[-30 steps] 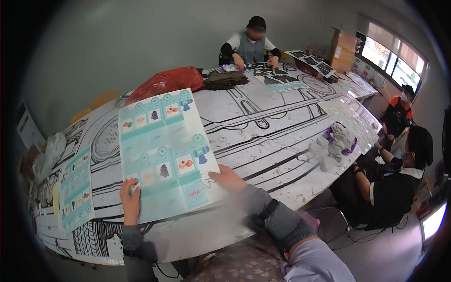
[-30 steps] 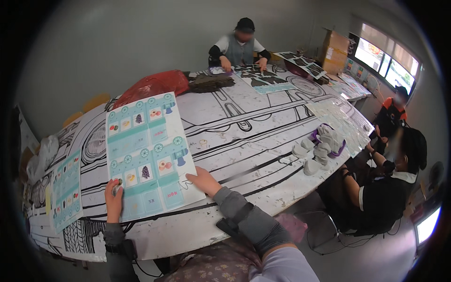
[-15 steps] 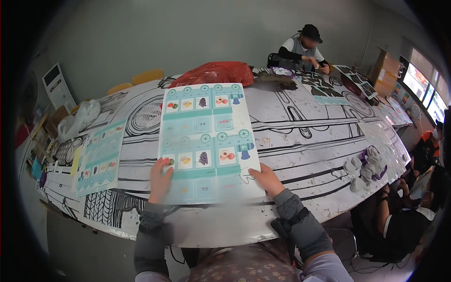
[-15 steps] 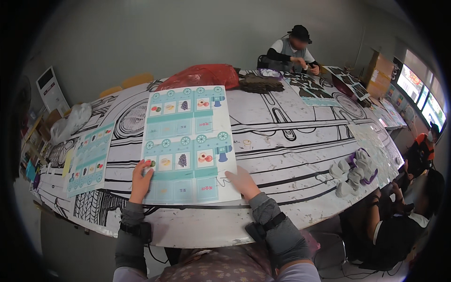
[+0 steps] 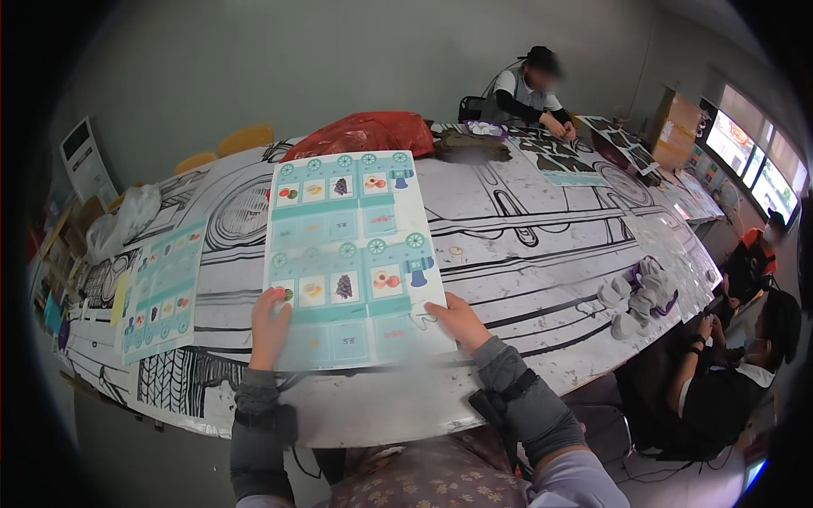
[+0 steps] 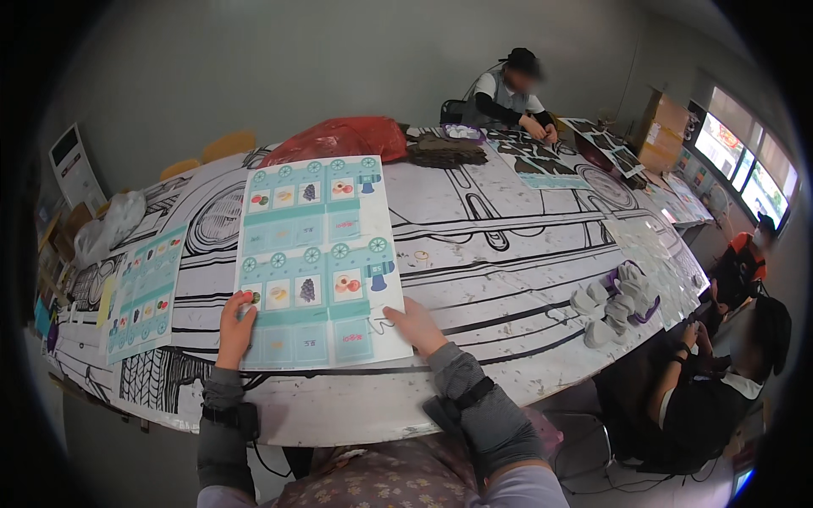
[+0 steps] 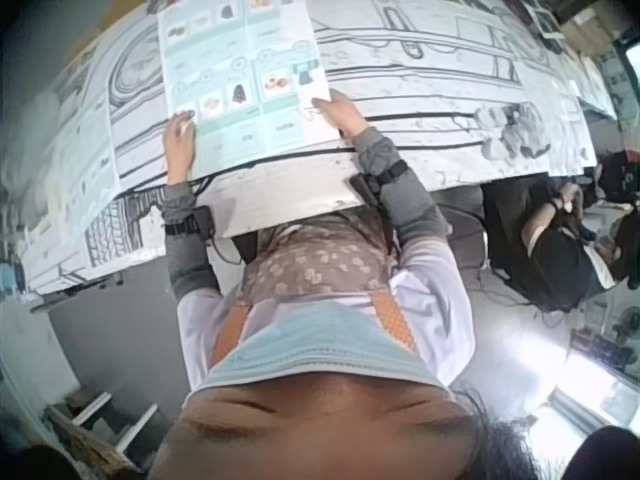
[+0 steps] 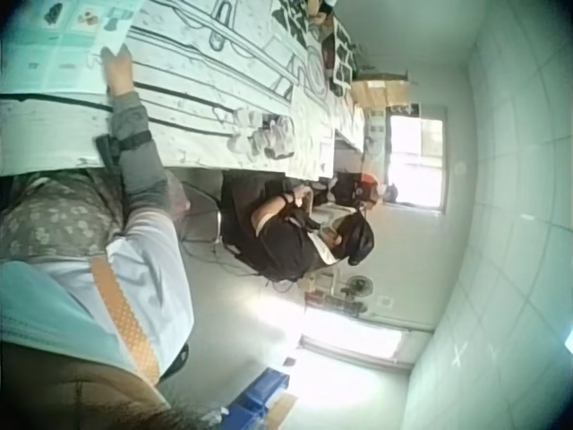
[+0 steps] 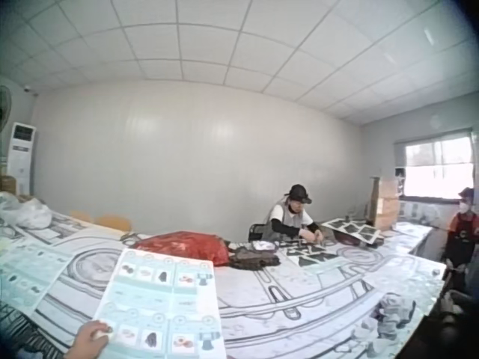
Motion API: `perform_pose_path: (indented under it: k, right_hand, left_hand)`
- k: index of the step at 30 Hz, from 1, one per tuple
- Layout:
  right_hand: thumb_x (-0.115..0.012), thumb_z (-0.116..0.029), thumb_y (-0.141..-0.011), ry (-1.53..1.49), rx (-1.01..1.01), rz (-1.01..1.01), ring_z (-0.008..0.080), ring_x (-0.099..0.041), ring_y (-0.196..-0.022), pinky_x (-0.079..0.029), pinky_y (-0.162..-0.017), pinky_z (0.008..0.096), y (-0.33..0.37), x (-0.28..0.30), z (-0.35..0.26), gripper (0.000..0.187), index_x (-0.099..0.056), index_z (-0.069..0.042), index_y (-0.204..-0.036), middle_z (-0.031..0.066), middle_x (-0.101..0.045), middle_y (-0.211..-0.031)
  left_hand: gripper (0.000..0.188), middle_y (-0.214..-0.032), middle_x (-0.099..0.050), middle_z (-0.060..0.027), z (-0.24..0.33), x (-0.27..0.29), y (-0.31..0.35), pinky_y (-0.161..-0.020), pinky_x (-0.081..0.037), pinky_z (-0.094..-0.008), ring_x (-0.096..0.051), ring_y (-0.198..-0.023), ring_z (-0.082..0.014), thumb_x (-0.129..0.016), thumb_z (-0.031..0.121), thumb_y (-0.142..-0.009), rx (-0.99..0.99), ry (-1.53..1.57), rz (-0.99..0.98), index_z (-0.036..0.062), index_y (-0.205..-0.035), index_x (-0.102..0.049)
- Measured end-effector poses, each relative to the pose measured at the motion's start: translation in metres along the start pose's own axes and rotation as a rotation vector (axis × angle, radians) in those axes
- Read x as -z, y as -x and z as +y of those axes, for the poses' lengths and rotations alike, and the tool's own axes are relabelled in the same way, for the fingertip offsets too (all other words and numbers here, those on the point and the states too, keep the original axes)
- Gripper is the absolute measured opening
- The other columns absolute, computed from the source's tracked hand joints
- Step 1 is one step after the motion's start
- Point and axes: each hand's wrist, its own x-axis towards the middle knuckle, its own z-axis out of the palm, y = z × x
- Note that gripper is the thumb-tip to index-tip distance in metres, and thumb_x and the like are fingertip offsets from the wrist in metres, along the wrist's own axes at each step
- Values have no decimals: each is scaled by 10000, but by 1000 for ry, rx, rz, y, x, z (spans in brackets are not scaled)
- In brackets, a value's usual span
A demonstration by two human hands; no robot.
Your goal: Inspecting and organizing printed material sheets or swatches on a large table in a manufacturing environment.
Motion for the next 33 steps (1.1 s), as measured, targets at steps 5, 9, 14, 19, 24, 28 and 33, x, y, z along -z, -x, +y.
perform_pose_path:
  k: [5, 9, 14, 19, 24, 28, 33]
  right_hand:
    - [-585, -178, -922, -5, -1, 11, 188, -608, -991, -480, -863, 305, 1, -1, 0, 408, -535, 85, -1230, 145, -650, -1135]
    - [-592, -186, -917, 4, 2, 4, 203, -619, -996, -487, -859, 313, -2, -2, 5, 422, -534, 65, -1252, 150, -651, -1144]
    - [-589, -188, -919, 18, 2, 5, 214, -629, -1001, -490, -864, 316, -1, 2, 4, 429, -531, 48, -1272, 152, -651, -1153]
    - [-579, -184, -916, 4, 37, -10, 221, -627, -1010, -487, -871, 322, 0, 0, 4, 426, -533, 51, -1268, 160, -651, -1151]
    - [-582, -180, -907, 10, 98, -11, 235, -621, -1016, -478, -884, 326, -7, 5, 16, 420, -540, 58, -1251, 170, -651, -1145]
    - [-582, -184, -907, -8, 93, -20, 240, -615, -1021, -469, -895, 327, -8, 0, 15, 418, -541, 68, -1238, 176, -650, -1145]
    - [-538, -142, -912, -20, 38, -20, 260, -629, -1001, -496, -875, 340, 8, -2, -9, 412, -510, 82, -1257, 200, -637, -1149]
  left_hand:
    - [262, -1257, -580, -140, 3, 0, -1, -1078, -343, -370, -471, -1270, -289, -629, 34, -850, 16, 17, -36, 21, -1112, -623]
    - [248, -1244, -583, -134, 8, 4, 2, -1082, -342, -367, -470, -1272, -281, -625, 31, -851, 25, 17, -26, 16, -1099, -620]
    - [262, -1249, -581, -132, 13, 3, -1, -1091, -331, -373, -463, -1282, -278, -613, 32, -857, 46, 44, -47, 18, -1118, -613]
    - [270, -1263, -585, -128, 12, 3, 0, -1101, -321, -377, -451, -1300, -278, -603, 33, -867, 73, 76, -55, 25, -1136, -612]
    - [267, -1253, -595, -126, 13, -1, -1, -1103, -318, -379, -455, -1296, -276, -599, 29, -868, 83, 137, -67, 21, -1135, -614]
    - [264, -1274, -579, -135, 0, 3, 2, -1099, -313, -379, -458, -1289, -279, -591, 33, -880, 72, 105, -56, 19, -1143, -615]
    - [267, -1305, -544, -159, -2, 1, 2, -1104, -301, -379, -453, -1287, -282, -584, 49, -893, 105, 100, -62, 7, -1156, -607]
